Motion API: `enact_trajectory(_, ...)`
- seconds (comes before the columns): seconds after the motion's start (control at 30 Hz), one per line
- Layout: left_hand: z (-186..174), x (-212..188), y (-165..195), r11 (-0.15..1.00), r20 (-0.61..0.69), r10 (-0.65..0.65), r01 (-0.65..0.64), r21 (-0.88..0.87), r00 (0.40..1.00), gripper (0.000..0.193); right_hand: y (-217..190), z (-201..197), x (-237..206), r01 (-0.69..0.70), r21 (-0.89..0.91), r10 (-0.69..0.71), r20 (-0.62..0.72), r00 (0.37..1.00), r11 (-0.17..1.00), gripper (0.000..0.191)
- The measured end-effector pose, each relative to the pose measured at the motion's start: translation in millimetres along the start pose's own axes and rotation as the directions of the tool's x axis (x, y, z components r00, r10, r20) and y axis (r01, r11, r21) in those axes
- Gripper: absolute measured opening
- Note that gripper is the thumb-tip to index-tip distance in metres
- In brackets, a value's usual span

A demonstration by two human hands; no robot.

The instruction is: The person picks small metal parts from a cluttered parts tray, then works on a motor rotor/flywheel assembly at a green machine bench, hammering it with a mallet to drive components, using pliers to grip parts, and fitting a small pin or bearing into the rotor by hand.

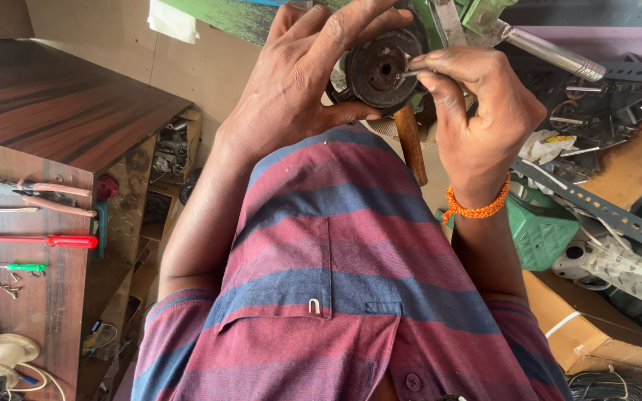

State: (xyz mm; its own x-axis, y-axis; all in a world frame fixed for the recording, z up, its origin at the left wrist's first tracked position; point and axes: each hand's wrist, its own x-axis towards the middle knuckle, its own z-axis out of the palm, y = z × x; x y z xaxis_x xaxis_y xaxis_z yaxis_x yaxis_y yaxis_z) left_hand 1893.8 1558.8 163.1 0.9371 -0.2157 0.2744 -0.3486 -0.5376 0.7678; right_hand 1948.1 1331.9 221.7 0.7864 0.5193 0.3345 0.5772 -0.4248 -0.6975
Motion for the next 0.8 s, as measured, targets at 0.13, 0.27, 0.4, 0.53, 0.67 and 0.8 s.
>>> enact_trajectory(0.13, 2.4, -1.1, -2.1, 0.999, -0.017, 0.026, -0.025, 0.026, 1.000, 0.105, 2.0, 0.6, -2.1, -0.022, 0.045, 0.023, -0.016, 1.000, 0.999, 0.015)
enact_trajectory(0.27, 4.2, -2.8, -4.9, 0.999, -0.007, 0.009, -0.009, 0.039, 1.000, 0.104, 1.7, 2.5, -1.1, 0.005, 0.015, -0.004, -0.023, 1.000, 1.000, 0.016)
enact_trajectory(0.4, 6.1, -3.4, -5.8, 0.999, -0.002, -0.003, 0.003, 0.037, 1.000, 0.104, -3.2, 3.9, 1.9, 0.024, -0.028, -0.025, -0.024, 0.999, 0.999, 0.018)
enact_trajectory(0.53, 4.2, -1.8, -4.4, 1.000, -0.013, 0.004, -0.004, 0.024, 1.000, 0.104, -8.5, 3.1, 2.4, 0.009, -0.051, -0.009, -0.015, 1.000, 0.999, 0.018)
enact_trajectory(0.67, -3.3, 0.4, -0.6, 0.998, -0.014, 0.011, -0.012, -0.065, 1.000, 0.103, -9.8, -0.8, 2.8, 0.037, -0.077, -0.035, 0.023, 0.999, 0.996, 0.018)
enact_trajectory(0.8, -2.3, 3.9, 12.6, 0.992, -0.094, -0.064, 0.052, -0.119, 0.994, 0.082, -9.6, -2.9, 5.5, 0.048, -0.043, -0.046, 0.045, 0.998, 0.998, 0.021)
